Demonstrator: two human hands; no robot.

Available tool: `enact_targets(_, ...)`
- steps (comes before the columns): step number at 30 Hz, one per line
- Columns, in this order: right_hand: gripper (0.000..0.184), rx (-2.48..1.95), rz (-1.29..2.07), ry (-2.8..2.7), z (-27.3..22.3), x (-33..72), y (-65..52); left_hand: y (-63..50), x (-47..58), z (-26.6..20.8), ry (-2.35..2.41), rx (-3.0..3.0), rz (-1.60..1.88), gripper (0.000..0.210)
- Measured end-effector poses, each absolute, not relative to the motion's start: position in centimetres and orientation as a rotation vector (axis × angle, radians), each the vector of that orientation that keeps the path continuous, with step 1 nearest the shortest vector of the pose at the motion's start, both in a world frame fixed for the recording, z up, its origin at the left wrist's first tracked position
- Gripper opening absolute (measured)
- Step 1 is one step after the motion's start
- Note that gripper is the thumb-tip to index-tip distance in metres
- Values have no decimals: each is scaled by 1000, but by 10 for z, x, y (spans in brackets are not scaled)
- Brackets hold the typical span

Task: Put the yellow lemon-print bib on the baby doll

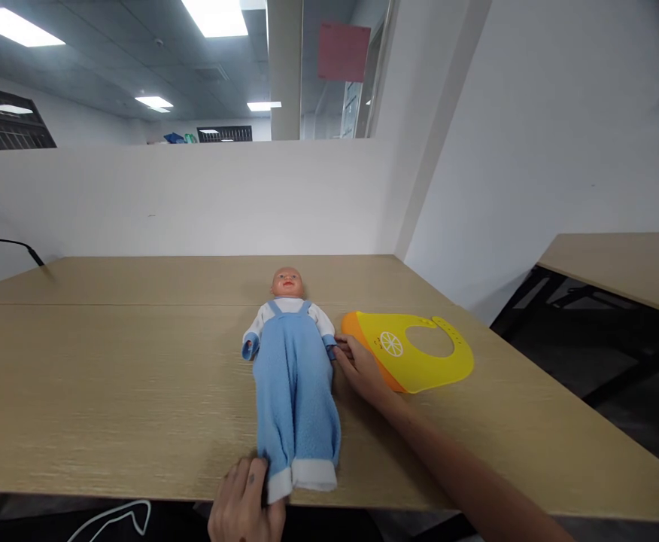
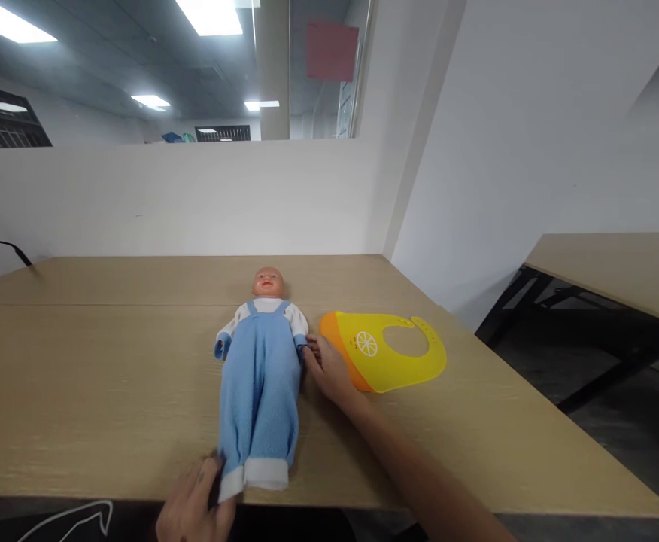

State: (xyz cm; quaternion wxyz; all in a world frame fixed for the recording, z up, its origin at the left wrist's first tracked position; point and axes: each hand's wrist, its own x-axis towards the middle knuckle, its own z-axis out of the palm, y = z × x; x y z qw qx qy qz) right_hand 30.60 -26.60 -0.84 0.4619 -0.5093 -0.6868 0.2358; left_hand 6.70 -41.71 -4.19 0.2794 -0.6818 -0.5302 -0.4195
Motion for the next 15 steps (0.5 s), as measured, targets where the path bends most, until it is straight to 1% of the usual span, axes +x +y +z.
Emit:
enact_targets(8, 29, -1239, 654, -1555, 11, 306, -272, -416, 63, -46, -1456, -1824, -1023, 17)
enact_targets(12, 29, -1229, 783, -1212, 26, 327, -267, -413, 58, -42, -1541, -1951, -927, 9)
enact_targets(15, 23, -1243, 907, -863, 33, 364, -262, -411, 56, -44, -1613, -1966, -896, 9)
